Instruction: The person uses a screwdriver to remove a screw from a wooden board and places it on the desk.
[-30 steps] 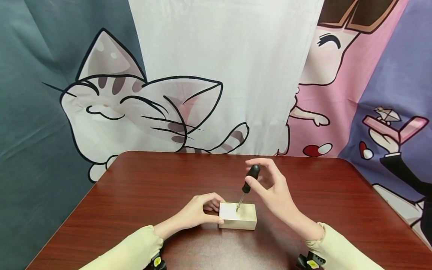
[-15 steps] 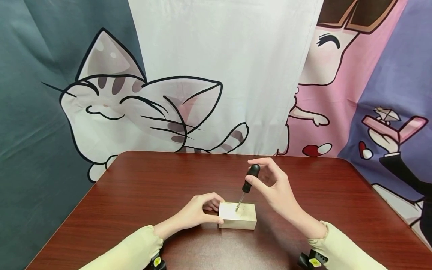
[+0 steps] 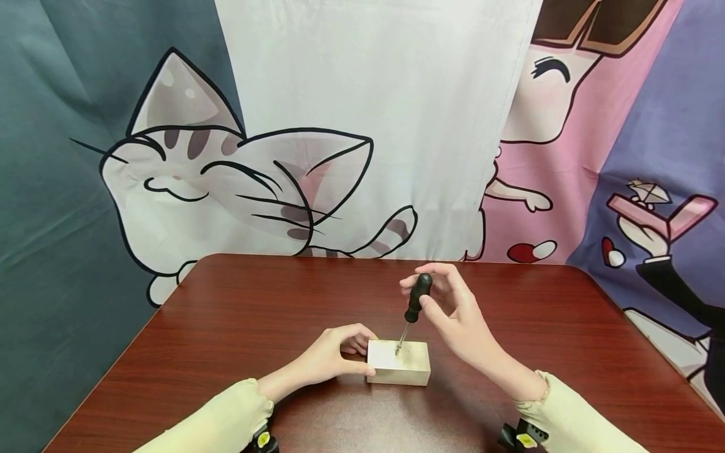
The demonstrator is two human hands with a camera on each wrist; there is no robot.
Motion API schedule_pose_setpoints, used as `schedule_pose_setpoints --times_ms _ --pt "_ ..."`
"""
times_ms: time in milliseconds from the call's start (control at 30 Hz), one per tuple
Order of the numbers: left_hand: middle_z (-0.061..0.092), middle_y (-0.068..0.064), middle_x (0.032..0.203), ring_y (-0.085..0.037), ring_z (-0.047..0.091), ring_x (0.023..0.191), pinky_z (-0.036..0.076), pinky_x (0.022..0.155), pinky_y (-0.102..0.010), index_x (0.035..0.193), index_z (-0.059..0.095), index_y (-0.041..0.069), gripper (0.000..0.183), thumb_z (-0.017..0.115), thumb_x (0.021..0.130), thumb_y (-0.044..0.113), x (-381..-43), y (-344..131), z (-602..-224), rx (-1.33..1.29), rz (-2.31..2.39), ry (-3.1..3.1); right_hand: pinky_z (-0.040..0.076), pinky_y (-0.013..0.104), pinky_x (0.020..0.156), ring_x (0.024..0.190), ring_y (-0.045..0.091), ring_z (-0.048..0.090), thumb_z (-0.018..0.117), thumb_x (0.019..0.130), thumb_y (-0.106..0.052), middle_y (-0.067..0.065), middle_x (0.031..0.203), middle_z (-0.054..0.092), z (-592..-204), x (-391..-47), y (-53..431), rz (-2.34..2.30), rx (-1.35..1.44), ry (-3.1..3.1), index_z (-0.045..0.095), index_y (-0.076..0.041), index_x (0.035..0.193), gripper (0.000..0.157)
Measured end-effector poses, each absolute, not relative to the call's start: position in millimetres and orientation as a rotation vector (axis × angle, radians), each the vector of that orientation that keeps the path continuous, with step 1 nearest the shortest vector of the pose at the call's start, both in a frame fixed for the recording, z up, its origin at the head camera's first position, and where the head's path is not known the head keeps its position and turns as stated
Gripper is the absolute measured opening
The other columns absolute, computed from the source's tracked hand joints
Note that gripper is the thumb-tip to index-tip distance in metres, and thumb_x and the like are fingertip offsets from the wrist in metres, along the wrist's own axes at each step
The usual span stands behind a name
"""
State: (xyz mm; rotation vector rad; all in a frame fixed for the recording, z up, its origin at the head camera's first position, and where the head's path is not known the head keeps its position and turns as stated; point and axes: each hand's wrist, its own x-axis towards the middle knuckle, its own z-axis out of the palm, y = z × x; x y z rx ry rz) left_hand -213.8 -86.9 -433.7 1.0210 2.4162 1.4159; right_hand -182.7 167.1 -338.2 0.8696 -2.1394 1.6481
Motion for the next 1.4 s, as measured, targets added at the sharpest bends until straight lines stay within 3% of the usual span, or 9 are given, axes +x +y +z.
schedule_pose_setpoints --times_ms 100,167,267,400,533,800,1200,1400 --pt "0.071 0.002 0.098 -0.014 0.069 0.093 0.057 0.085 -0.026 0.115 0.065 0.023 0.043 0.084 0.078 0.033 -214.6 -86.9 -435.0 1.012 1.397 2.422 0.055 0.022 0.088 0.105 0.01 0.067 0.061 0.095 0.001 0.007 0.119 0.066 -341.1 -183.4 165.6 1.615 0.805 -2.141 0.049 -0.006 0.129 0.037" --pt "0.071 0.002 0.098 -0.012 0.069 0.093 0.057 0.085 -0.025 0.115 0.065 0.023 0.043 0.084 0.078 0.034 -214.9 -86.8 -435.5 1.009 1.394 2.422 0.055 0.021 0.084 0.096 0.01 0.067 0.067 0.092 -0.002 0.001 0.112 0.066 -342.5 -183.4 165.1 1.57 0.735 -2.152 0.053 -0.012 0.128 0.04" --pt "0.071 0.002 0.099 -0.01 0.069 0.093 0.057 0.085 -0.025 0.116 0.065 0.023 0.043 0.084 0.078 0.034 -214.7 -86.7 -435.2 1.017 1.394 2.422 0.052 0.022 0.067 0.076 0.012 0.064 0.075 0.087 -0.007 -0.002 0.099 0.065 -342.5 -183.6 165.4 1.514 0.669 -2.174 0.056 -0.017 0.126 0.045" --pt "0.071 0.003 0.099 -0.009 0.068 0.093 0.057 0.085 -0.024 0.115 0.065 0.025 0.044 0.084 0.078 0.034 -214.8 -86.7 -434.8 1.023 1.397 2.423 0.048 0.024 0.059 0.065 0.015 0.062 0.075 0.088 -0.011 0.0 0.093 0.065 -340.1 -183.7 167.4 1.529 0.661 -2.206 0.056 -0.018 0.126 0.043" --pt "0.071 0.006 0.099 -0.008 0.068 0.093 0.056 0.085 -0.023 0.115 0.064 0.027 0.044 0.085 0.077 0.035 -214.9 -87.1 -434.9 1.005 1.391 2.424 0.049 0.024 0.059 0.066 0.013 0.062 0.074 0.088 -0.008 0.001 0.092 0.066 -339.4 -183.5 167.7 1.543 0.664 -2.19 0.057 -0.013 0.127 0.043" --pt "0.07 0.008 0.099 -0.008 0.068 0.093 0.056 0.086 -0.023 0.116 0.064 0.028 0.045 0.085 0.077 0.035 -215.1 -87.8 -435.0 0.997 1.379 2.438 0.053 0.022 0.068 0.074 0.01 0.064 0.073 0.088 -0.008 -0.002 0.093 0.065 -339.4 -184.1 168.7 1.551 0.689 -2.188 0.059 -0.019 0.126 0.042" --pt "0.07 0.006 0.099 -0.009 0.069 0.094 0.056 0.086 -0.023 0.116 0.064 0.027 0.044 0.085 0.077 0.035 -215.0 -88.5 -435.5 1.01 1.386 2.433 0.057 0.024 0.086 0.102 0.012 0.071 0.063 0.095 -0.003 0.003 0.119 0.069 -335.1 -183.6 168.5 1.553 0.875 -2.207 0.051 -0.021 0.141 0.051" --pt "0.071 0.006 0.099 -0.009 0.069 0.093 0.056 0.085 -0.023 0.115 0.064 0.026 0.044 0.085 0.077 0.034 -215.1 -87.7 -435.5 1.014 1.396 2.43 0.057 0.024 0.087 0.105 0.012 0.07 0.061 0.095 0.0 0.001 0.118 0.068 -338.1 -184.4 165.5 1.6 0.823 -2.152 0.053 -0.016 0.133 0.042"
